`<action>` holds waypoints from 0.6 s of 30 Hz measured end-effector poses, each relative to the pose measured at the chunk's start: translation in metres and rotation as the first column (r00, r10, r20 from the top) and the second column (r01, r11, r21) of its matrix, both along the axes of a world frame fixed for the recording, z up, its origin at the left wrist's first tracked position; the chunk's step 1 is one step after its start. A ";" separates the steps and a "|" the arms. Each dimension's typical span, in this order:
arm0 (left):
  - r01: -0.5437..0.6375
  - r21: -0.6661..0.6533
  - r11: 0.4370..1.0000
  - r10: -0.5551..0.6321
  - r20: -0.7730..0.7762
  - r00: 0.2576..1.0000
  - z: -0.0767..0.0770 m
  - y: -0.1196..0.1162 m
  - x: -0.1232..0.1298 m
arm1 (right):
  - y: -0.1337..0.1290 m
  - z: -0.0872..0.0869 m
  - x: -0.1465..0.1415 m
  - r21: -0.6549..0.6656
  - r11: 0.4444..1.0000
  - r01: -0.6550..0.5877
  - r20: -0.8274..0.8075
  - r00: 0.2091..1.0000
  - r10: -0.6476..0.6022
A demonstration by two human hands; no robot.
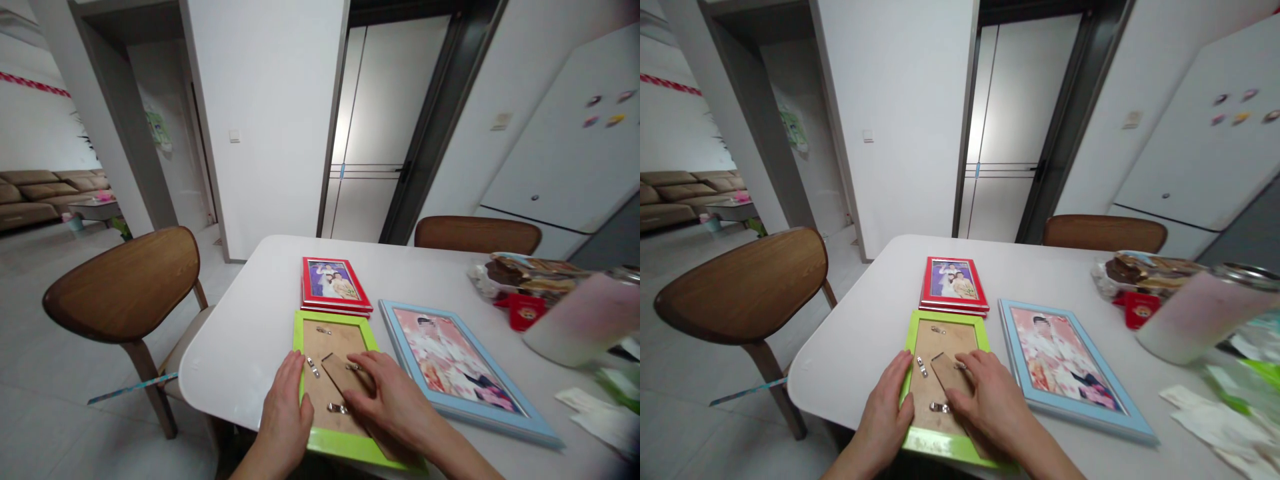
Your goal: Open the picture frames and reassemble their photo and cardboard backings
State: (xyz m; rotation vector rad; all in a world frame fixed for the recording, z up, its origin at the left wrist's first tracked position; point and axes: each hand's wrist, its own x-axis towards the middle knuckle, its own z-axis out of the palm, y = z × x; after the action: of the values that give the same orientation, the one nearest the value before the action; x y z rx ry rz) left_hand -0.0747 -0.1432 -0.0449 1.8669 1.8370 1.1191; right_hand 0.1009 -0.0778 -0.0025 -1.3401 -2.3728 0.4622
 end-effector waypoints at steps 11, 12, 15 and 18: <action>-0.029 -0.085 0.996 0.047 0.215 0.975 0.008 0.004 0.000 | -0.007 0.013 0.002 -0.009 0.999 0.051 -0.008 0.999 -0.051; -0.029 -0.097 0.995 0.055 0.284 0.957 0.012 0.005 0.000 | -0.007 0.018 0.002 0.003 0.998 0.058 -0.005 0.998 -0.058; -0.021 -0.091 0.996 0.059 0.438 0.897 0.025 0.010 0.003 | -0.010 0.032 -0.002 0.067 0.996 0.064 -0.045 0.997 -0.061; -0.004 -0.093 0.996 0.053 0.525 0.850 0.036 0.016 0.000 | -0.013 0.040 -0.006 0.119 0.993 0.003 -0.121 0.993 0.012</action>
State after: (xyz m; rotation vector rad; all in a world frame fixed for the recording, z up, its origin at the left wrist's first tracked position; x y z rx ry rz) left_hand -0.0744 -0.1268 -0.0086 1.3043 1.5623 1.3681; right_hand 0.0953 -0.0908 0.0371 -1.2187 -2.2667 0.3852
